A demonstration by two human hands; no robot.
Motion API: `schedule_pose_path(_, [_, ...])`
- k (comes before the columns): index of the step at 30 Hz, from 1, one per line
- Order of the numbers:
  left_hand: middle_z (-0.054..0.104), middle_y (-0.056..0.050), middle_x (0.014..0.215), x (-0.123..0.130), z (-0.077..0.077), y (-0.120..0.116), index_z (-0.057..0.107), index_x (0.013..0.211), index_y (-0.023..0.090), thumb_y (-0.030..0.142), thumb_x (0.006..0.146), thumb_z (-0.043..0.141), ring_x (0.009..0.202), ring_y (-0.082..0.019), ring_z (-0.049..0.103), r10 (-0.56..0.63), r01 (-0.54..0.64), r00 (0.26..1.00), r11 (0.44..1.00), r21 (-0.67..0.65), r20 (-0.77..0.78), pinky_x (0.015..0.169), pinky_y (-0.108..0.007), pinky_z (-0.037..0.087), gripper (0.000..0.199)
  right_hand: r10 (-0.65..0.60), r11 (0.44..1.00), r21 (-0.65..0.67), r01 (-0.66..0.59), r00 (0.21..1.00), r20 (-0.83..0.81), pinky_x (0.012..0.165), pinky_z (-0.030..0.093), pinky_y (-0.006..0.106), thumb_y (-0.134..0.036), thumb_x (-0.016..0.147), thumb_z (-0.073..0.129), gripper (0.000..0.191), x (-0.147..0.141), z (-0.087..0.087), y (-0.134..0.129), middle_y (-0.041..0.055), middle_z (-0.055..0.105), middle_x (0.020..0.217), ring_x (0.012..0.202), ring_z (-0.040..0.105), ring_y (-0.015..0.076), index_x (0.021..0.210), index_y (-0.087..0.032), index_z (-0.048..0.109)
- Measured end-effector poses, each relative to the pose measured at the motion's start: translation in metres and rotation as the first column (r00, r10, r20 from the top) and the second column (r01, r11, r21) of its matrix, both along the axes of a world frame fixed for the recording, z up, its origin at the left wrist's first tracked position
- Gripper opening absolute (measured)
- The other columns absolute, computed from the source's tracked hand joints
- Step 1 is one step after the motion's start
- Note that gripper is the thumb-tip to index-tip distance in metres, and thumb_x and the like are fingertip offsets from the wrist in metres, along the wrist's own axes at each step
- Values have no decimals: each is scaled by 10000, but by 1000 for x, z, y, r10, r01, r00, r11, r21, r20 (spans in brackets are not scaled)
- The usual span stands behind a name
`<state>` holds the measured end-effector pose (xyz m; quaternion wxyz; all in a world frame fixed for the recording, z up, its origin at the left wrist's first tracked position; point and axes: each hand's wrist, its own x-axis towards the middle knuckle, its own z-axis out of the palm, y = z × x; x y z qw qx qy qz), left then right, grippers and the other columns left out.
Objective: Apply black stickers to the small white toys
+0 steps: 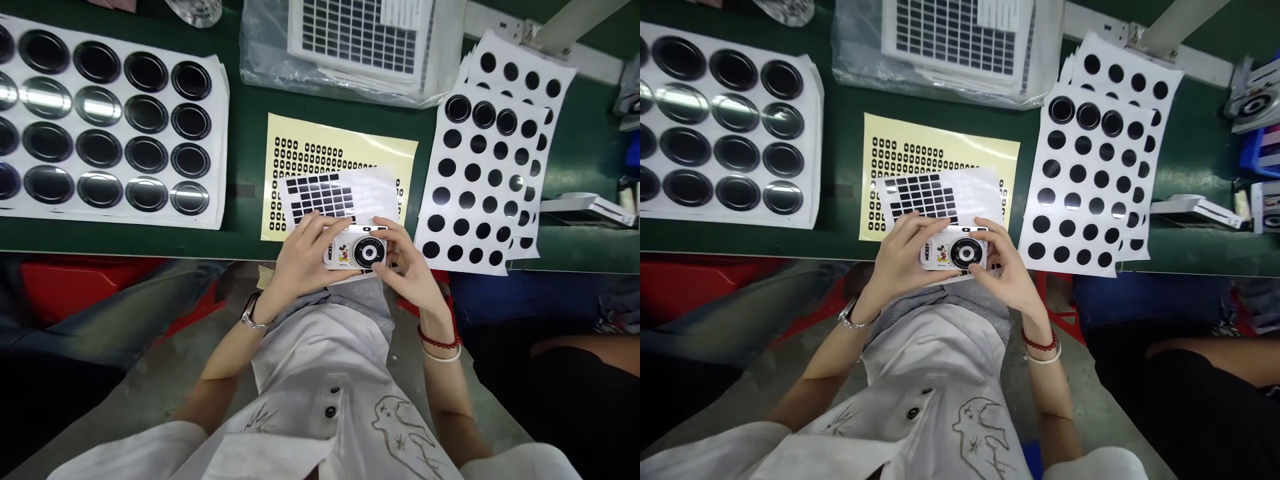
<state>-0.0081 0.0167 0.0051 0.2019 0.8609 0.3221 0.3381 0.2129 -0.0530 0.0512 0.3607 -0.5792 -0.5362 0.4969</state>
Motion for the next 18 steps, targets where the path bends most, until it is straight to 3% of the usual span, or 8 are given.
schedule_pose_path(2, [696, -130, 1210, 0, -1, 0, 560, 1457, 185, 579, 941, 773, 1102, -302, 656, 12, -12, 1000, 1000, -11, 4, 1082, -519, 563, 683, 18, 1000, 0, -18, 998, 61, 766, 609, 379, -396, 931, 785, 465, -2, 1, -1, 101, 460, 1660, 1212, 664, 285, 1357, -310, 620])
schedule_pose_path(4, [693, -128, 1208, 0, -3, 0, 552, 1471, 186, 600, 934, 775, 1104, -304, 655, 11, -11, 1000, 1000, -16, 8, 1072, -522, 571, 714, -37, 999, 13, 36, 993, 108, 723, 605, 367, -416, 914, 800, 471, -7, 1, -1, 106, 480, 1645, 1107, 682, 256, 1340, -306, 633])
schedule_pose_path(8, [672, -150, 1353, -3, -2, 0, 450, 1574, 192, 568, 935, 794, 1241, -316, 647, -9, 9, 997, 1000, 2, 70, 1213, -580, 480, 817, -299, 951, 80, 299, 954, -11, 660, 600, 327, -432, 977, 703, 384, 0, 2, -2, 96, 553, 1604, 853, 652, 158, 1338, -310, 662])
schedule_pose_path(11, [658, -151, 1401, -7, 9, -2, 408, 1612, 223, 458, 938, 823, 1299, -309, 621, 14, -21, 993, 998, 57, 121, 1203, -552, 493, 826, -605, 776, 189, 602, 795, -50, 607, 559, 274, -405, 949, 719, 311, 27, 12, -5, 98, 702, 1391, 785, 633, 130, 1218, -250, 734])
schedule_pose_path(14, [657, -139, 1384, -12, 27, -6, 460, 1582, 264, 428, 921, 847, 1303, -306, 616, 51, -61, 986, 996, 58, 162, 1146, -518, 539, 783, -787, 578, 255, 775, 612, -78, 582, 515, 240, -373, 854, 793, 253, 58, 25, -10, 73, 758, 1128, 730, 605, 110, 1038, -200, 774])
schedule_pose_path(18, [655, -128, 1371, -33, 47, -3, 509, 1544, 274, 521, 891, 855, 1287, -301, 633, 139, -144, 970, 990, 11, 199, 1121, -494, 571, 779, -863, 461, 261, 848, 497, -91, 561, 506, 250, -335, 764, 806, 212, 94, 34, -22, 64, 735, 982, 682, 590, 115, 896, -184, 738])
